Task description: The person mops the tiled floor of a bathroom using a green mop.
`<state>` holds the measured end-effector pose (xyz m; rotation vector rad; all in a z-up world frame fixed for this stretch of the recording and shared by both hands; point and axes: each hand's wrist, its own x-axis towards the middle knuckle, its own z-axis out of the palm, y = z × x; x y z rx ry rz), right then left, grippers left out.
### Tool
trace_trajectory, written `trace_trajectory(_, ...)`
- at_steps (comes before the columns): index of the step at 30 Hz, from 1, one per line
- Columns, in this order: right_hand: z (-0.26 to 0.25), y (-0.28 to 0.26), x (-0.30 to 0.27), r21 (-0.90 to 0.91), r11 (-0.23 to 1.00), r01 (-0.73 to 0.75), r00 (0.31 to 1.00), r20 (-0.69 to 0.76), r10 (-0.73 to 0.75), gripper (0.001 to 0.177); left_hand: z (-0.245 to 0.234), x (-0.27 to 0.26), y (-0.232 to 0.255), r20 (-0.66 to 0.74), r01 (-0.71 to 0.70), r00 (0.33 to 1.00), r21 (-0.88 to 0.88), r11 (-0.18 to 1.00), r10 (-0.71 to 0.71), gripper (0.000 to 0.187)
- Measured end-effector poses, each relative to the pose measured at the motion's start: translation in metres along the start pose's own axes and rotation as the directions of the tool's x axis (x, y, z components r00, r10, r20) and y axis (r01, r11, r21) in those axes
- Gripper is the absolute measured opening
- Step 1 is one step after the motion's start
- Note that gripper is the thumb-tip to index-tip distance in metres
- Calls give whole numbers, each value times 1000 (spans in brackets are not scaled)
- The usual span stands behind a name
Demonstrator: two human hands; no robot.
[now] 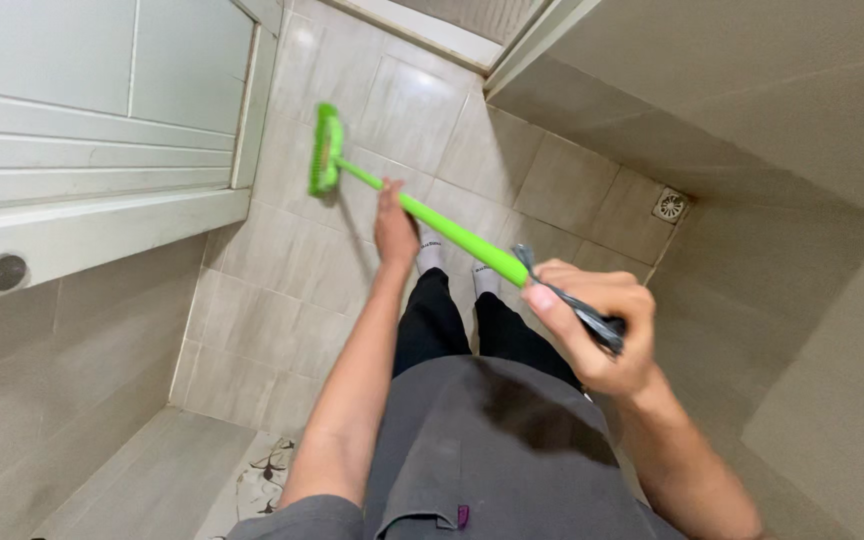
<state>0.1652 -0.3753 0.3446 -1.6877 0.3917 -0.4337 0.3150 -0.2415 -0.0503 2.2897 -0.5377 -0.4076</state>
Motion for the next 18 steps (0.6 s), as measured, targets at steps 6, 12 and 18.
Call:
trace_trajectory(6,-5,-75,1,-99,986,138,988,-61,-144,34,36,-57,133,179,-147,968,-172,974,177,32)
trace_trajectory(12,-18,-80,-1,-148,968,205,969,-112,-222,41,20,-61,161,177,-282,936,-141,949,305,29)
trace_trajectory(18,-33,-19,-10,113,981,155,938,-329,-110,39,-18,-12,98,83,-91,993,29,995,88,38)
